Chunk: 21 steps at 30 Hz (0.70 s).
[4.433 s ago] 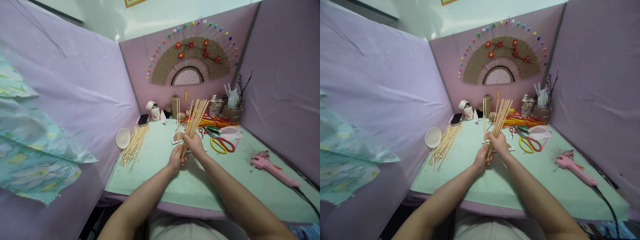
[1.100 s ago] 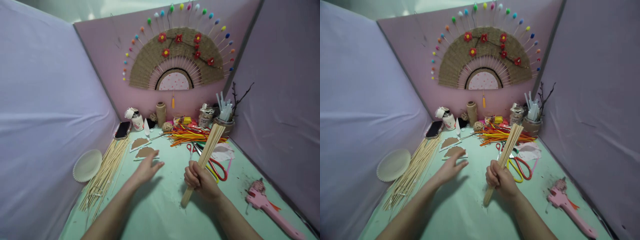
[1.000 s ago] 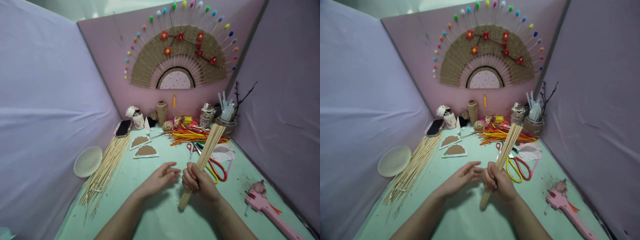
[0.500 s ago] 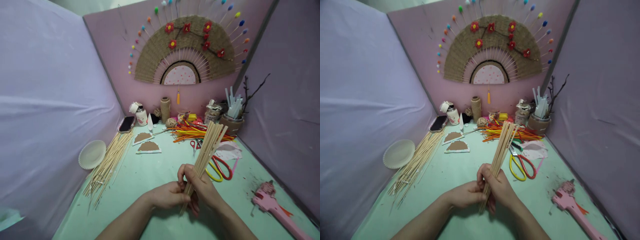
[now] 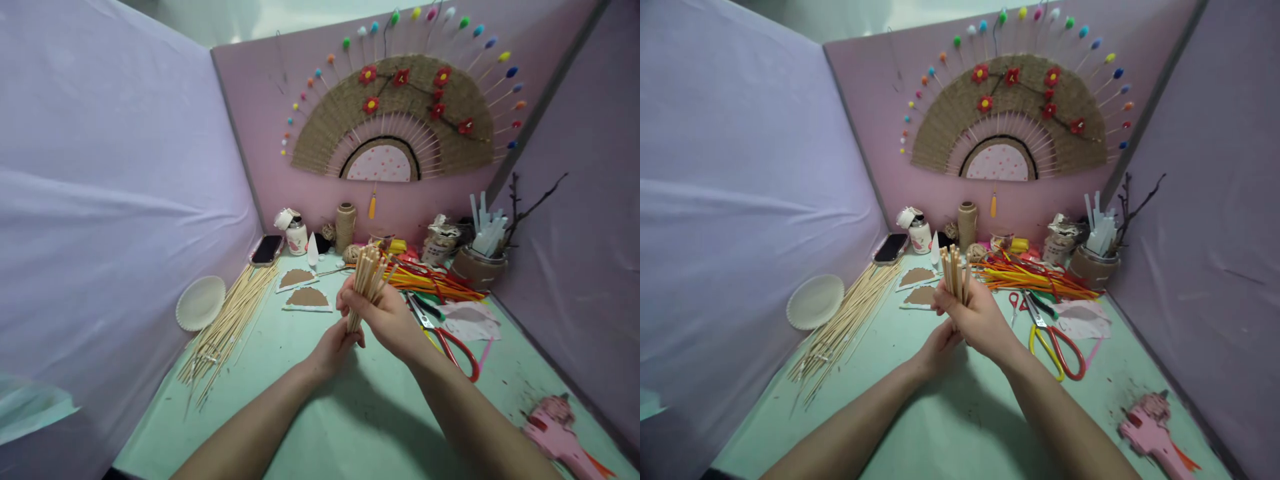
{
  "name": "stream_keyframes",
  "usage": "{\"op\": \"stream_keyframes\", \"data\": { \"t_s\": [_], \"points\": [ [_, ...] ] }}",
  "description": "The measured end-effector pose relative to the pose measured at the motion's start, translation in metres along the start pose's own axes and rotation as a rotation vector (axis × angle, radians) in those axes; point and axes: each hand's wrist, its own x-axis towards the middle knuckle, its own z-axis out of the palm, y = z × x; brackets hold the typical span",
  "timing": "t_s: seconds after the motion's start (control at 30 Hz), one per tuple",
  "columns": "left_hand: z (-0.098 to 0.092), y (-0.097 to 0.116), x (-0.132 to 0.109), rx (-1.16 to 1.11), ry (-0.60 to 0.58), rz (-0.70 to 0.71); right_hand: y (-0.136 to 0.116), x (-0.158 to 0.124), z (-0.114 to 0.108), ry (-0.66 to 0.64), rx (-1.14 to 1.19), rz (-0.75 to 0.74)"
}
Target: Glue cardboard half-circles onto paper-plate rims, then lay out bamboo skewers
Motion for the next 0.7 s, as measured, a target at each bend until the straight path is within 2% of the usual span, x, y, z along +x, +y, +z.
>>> {"op": "stream_keyframes", "data": {
  "t_s": [0.17, 0.43, 0.7],
  "points": [
    [0.000, -0.014, -0.002, -0.028, 0.018, -0.044, 0.010, 0.014, 0.006, 0.010, -0.062, -0.045],
    [0.005, -0.006, -0.005, 0.037, 0.091, -0.141, 0.037, 0.009, 0.010, -0.029, 0.032, 0.097],
    [0.004, -0.015, -0.001, 0.003, 0.029, -0.192, 0.038, 0.016, 0.010, -0.040, 0.048, 0.222]
  ]
}}
